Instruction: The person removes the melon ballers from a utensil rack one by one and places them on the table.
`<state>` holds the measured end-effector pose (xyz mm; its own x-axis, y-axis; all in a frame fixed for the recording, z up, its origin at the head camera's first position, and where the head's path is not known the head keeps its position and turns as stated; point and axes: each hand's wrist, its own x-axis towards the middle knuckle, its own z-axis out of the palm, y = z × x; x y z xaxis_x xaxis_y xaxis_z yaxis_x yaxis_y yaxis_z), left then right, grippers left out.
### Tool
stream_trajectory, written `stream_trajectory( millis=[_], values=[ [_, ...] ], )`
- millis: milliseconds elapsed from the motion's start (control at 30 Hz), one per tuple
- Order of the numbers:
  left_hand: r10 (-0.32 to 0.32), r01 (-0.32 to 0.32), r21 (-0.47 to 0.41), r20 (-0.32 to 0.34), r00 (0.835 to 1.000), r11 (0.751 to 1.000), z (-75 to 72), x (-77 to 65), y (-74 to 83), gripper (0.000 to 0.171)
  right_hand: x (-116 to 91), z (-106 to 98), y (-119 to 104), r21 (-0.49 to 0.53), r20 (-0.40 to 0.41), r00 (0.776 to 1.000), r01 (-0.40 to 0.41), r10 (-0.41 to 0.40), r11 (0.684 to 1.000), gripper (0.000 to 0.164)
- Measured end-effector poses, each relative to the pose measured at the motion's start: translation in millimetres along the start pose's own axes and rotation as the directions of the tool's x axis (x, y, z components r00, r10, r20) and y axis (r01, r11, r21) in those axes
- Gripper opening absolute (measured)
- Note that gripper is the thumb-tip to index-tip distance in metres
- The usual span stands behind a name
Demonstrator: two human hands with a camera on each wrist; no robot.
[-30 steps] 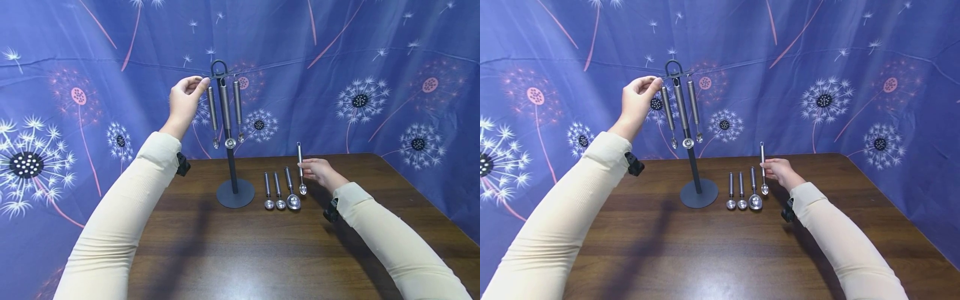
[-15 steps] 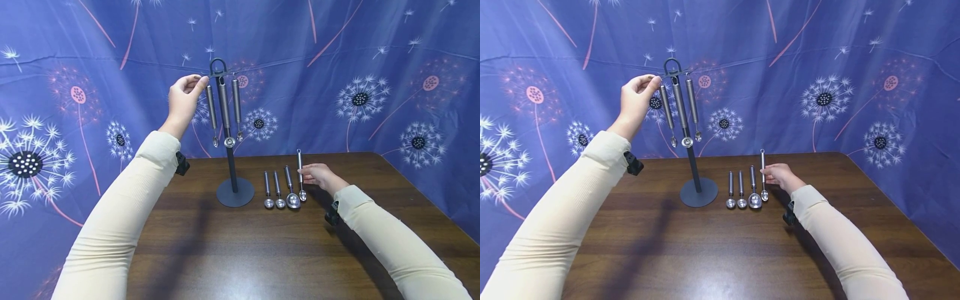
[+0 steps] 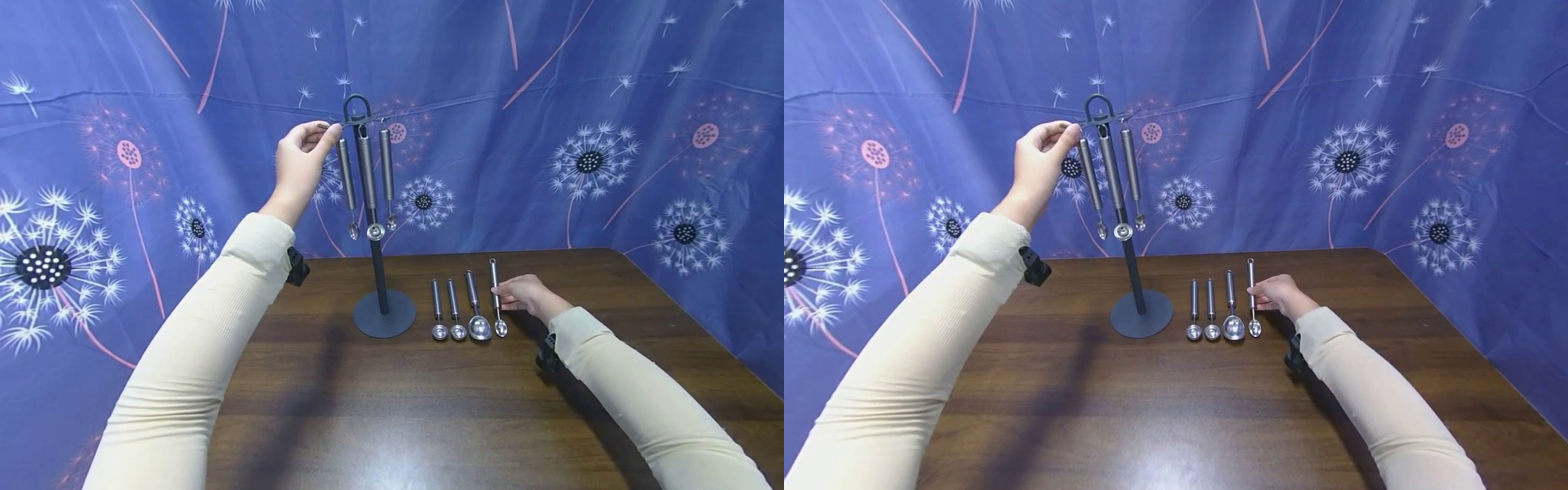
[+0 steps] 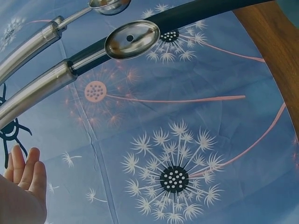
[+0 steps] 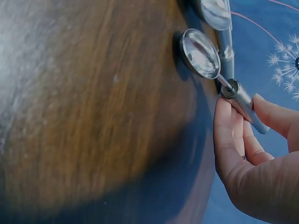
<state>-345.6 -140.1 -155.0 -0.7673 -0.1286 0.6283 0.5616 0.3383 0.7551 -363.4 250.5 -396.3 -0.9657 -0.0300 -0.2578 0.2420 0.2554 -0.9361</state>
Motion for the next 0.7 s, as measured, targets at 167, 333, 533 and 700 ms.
stream_trajectory(
  millis=[167, 333, 533, 700],
  values=[
    [0.010, -0.010, -0.021, 0.000, 1.000, 1.000, 0.0, 0.9, -1.2, 0.040, -1.2, 0.5, 2.2, -0.020, 0.001, 1.000, -0.014, 0.014, 1.000, 0.026],
    [0.003, -0.003, -0.016, 0.015, 1.000, 1.000, -0.1, 0.9, -1.8, 0.041, -1.4, 1.3, 5.2, -0.027, -0.013, 1.000, -0.027, 0.027, 0.999, 0.022],
    [-0.010, 0.011, -0.025, 0.028, 1.000, 1.000, 0.8, 0.6, -2.7, 0.042, 1.1, 4.6, 9.4, -0.038, -0.035, 0.998, -0.061, 0.059, 0.997, 0.017],
    [-0.005, 0.006, -0.038, 0.019, 1.000, 0.999, 0.6, 1.1, -2.4, 0.042, 3.3, 6.3, 8.8, -0.040, -0.053, 0.996, -0.067, 0.065, 0.997, 0.012]
  ],
)
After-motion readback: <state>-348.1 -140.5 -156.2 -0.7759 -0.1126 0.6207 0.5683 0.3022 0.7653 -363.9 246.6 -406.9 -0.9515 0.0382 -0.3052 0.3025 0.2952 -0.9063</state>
